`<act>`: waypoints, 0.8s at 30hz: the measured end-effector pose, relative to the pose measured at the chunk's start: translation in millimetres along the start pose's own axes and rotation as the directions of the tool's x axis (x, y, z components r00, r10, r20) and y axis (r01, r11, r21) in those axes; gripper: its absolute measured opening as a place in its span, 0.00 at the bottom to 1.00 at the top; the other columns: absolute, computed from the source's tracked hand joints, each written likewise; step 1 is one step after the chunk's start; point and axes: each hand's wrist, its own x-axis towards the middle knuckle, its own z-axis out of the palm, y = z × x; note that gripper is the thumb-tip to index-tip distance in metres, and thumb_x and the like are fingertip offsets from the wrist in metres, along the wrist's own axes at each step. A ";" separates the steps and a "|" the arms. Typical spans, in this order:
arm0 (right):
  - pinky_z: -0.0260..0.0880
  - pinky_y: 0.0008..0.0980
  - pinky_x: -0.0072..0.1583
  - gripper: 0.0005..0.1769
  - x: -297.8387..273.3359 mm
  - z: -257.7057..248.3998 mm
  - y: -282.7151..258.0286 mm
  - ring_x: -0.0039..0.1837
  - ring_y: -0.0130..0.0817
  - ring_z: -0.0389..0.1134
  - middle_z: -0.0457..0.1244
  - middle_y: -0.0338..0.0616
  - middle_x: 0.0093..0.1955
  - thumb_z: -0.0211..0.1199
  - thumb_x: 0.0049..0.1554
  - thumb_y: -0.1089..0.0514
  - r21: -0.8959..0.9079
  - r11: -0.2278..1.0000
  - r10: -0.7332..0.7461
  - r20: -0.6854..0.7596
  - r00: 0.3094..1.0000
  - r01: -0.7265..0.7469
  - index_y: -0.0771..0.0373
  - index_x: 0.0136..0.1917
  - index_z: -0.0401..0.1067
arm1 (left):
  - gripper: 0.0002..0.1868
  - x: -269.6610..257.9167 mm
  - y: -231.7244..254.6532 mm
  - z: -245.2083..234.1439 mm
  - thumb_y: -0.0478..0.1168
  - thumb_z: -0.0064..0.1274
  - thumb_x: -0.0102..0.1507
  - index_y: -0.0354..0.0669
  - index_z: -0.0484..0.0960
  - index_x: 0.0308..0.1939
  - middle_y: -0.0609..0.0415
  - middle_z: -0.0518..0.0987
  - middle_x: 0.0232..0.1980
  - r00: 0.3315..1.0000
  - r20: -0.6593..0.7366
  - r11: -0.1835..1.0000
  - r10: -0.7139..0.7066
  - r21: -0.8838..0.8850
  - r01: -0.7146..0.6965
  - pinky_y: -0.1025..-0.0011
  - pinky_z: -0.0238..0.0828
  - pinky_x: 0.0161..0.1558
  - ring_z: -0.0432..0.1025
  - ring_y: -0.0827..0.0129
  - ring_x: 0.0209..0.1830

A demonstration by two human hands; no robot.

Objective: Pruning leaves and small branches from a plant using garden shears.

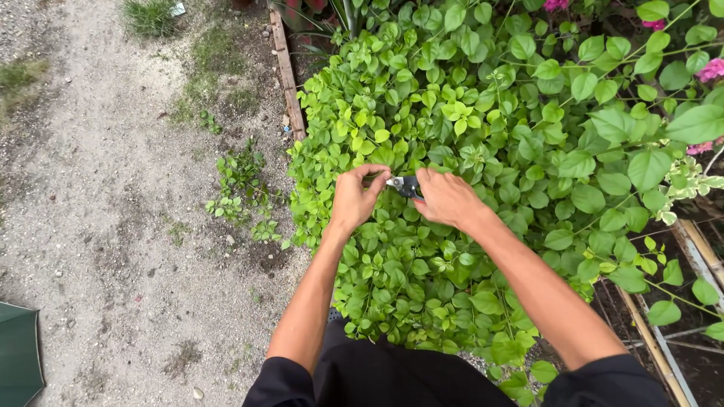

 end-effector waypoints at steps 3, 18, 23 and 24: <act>0.74 0.50 0.54 0.27 -5.2 -7.5 -1.4 0.50 0.58 0.73 0.67 0.62 0.51 0.63 0.54 0.49 0.021 1.000 0.009 0.035 0.999 -0.010 0.72 0.57 0.63 | 0.11 0.0 -6.5 0.7 0.39 0.59 0.65 0.37 0.87 0.48 0.56 0.84 0.31 0.999 -0.001 0.998 -0.039 -0.050 0.039 0.75 0.66 0.29 0.70 0.79 0.26; 0.73 0.52 0.53 0.30 -12.7 -14.4 -13.6 0.47 0.58 0.72 0.67 0.63 0.47 0.67 0.50 0.50 0.043 0.994 0.093 0.101 0.990 -0.098 0.72 0.55 0.61 | 0.11 -17.4 -28.3 0.4 0.37 0.57 0.66 0.35 0.86 0.50 0.59 0.82 0.33 0.989 0.054 0.948 -0.135 -0.284 0.145 0.80 0.67 0.31 0.71 0.83 0.30; 0.72 0.51 0.52 0.33 -11.3 3.9 -10.7 0.47 0.58 0.71 0.65 0.64 0.48 0.71 0.48 0.48 0.031 0.992 0.120 0.076 0.990 -0.122 0.73 0.54 0.60 | 0.11 -25.7 -25.5 2.4 0.37 0.58 0.67 0.34 0.86 0.50 0.59 0.82 0.34 0.989 0.064 0.946 -0.131 -0.291 0.144 0.79 0.67 0.32 0.71 0.82 0.30; 0.73 0.51 0.54 0.29 -6.1 20.7 0.8 0.48 0.58 0.72 0.66 0.62 0.48 0.67 0.49 0.50 0.043 0.994 0.097 0.067 0.993 -0.100 0.71 0.54 0.61 | 0.11 -25.9 -23.4 0.3 0.37 0.58 0.67 0.34 0.86 0.50 0.58 0.83 0.35 0.993 0.050 0.943 -0.102 -0.313 0.113 0.79 0.69 0.34 0.72 0.81 0.31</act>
